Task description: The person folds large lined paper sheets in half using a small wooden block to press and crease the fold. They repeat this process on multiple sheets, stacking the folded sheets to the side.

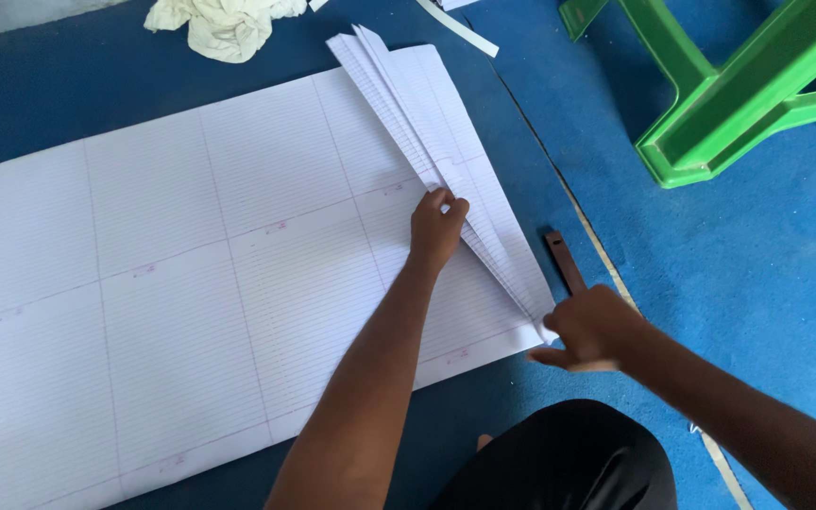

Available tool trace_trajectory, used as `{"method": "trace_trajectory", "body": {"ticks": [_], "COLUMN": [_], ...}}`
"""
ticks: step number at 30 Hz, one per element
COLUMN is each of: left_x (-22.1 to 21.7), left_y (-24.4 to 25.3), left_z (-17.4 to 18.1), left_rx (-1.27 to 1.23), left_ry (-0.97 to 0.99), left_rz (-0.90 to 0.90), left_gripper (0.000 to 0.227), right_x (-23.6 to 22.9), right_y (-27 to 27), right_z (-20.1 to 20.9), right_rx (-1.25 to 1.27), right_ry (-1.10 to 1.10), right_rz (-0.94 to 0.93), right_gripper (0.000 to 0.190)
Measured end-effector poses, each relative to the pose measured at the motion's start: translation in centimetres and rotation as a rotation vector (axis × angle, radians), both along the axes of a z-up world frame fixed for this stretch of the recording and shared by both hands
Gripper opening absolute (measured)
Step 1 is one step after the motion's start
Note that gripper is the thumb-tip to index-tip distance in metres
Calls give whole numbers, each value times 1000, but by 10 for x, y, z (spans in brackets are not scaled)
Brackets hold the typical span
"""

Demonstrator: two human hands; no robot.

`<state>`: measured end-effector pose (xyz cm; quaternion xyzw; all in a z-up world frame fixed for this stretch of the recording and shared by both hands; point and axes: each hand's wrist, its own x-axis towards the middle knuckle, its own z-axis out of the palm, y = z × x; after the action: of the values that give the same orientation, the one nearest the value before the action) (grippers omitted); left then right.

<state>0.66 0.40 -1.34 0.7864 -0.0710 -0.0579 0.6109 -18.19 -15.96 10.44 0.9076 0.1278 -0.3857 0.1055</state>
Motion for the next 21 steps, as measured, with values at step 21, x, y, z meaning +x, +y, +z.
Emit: {"method": "trace_trajectory", "body": {"ticks": [21], "left_x": [-16], "left_y": [5], "left_z": [29], "left_rx": [-188], "left_ry": [46], "left_rz": [-58], "left_gripper": [98], "right_x": [81], "right_y": [24], "right_z": [-5], "right_rx": [681], "right_ry": [-345], "right_rz": [-1115], "right_gripper": [85]}}
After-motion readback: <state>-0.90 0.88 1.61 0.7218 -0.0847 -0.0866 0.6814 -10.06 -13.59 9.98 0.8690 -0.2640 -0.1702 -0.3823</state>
